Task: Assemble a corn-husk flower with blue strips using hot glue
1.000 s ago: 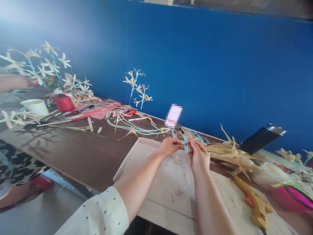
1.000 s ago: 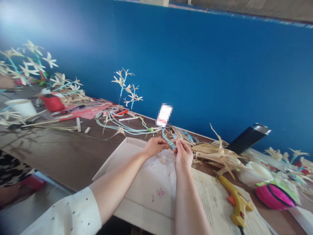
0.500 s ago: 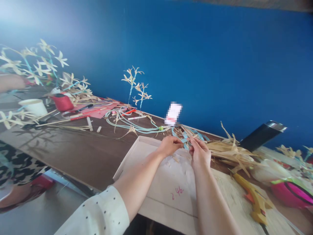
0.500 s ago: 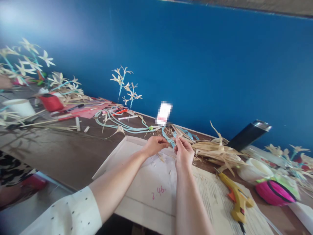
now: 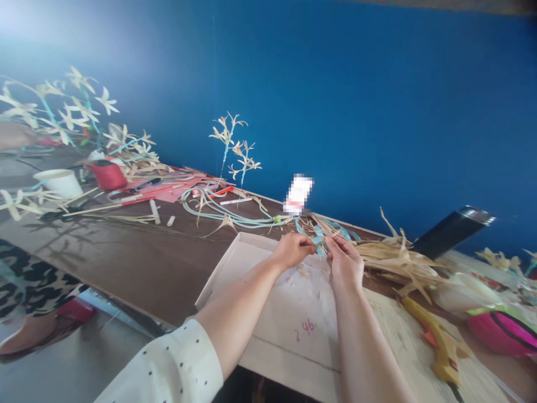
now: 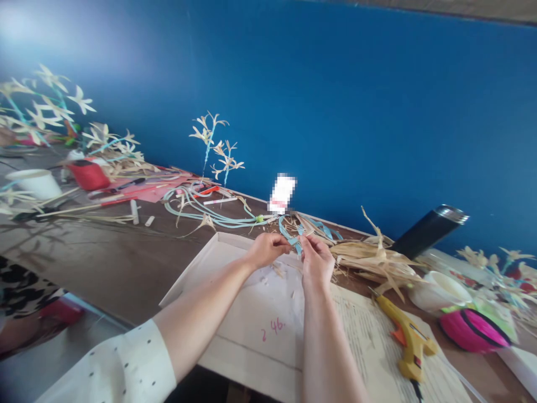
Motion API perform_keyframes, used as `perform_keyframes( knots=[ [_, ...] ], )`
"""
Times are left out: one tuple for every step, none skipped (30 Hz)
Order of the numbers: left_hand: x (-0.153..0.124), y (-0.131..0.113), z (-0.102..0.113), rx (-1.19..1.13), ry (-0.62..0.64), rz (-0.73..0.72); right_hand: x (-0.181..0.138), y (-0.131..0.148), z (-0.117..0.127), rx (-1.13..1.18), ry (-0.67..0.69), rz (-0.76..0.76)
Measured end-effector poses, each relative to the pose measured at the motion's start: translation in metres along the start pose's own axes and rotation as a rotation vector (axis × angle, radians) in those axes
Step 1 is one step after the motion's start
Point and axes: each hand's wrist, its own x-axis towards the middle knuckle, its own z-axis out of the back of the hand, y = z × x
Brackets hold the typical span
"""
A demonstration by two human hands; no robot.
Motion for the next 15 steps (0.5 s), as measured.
perform_keyframes(
  knots=[
    [0.000,0.000,0.000,0.004,-0.002,0.000,0.000,0.000,0.000,-0.004,-0.001,0.006],
    [0.000,-0.001,0.000,0.009,-0.004,0.002,0.000,0.000,-0.001,-0.009,0.002,0.012],
    [0.000,-0.001,0.000,0.015,-0.001,0.005,0.000,0.000,-0.001,-0.014,0.003,0.016],
    [-0.001,-0.002,0.001,0.022,0.006,0.009,-0.001,0.000,-0.001,-0.016,0.005,0.019],
    [-0.001,-0.004,0.002,0.029,0.016,0.011,-0.001,0.000,-0.001,-0.017,0.003,0.019],
    [-0.001,-0.005,0.003,0.034,0.028,0.012,-0.001,0.001,-0.001,-0.013,0.002,0.017],
    [-0.002,-0.006,0.004,0.040,0.041,0.010,-0.001,0.001,-0.001,-0.004,-0.003,0.015],
    [-0.003,-0.008,0.005,0.048,0.056,0.007,-0.002,0.002,-0.001,0.005,-0.007,0.011],
    [-0.003,-0.009,0.006,0.056,0.070,0.001,-0.001,0.002,-0.001,0.014,-0.014,0.007],
    [-0.004,-0.010,0.006,0.061,0.084,-0.004,-0.001,0.002,-0.001,0.024,-0.023,0.003],
    [-0.004,-0.011,0.007,0.066,0.095,-0.009,0.000,0.003,-0.001,0.033,-0.034,-0.001],
    [-0.004,-0.011,0.007,0.069,0.094,-0.006,0.000,0.003,-0.001,0.042,-0.043,-0.005],
    [-0.004,-0.011,0.008,0.072,0.082,0.004,0.001,0.003,-0.001,0.051,-0.052,-0.009],
    [-0.004,-0.010,0.008,0.075,0.060,0.024,0.001,0.003,-0.001,0.060,-0.056,-0.012],
    [-0.003,-0.009,0.008,0.076,0.033,0.047,0.002,0.003,-0.001,0.067,-0.057,-0.015]
  ],
)
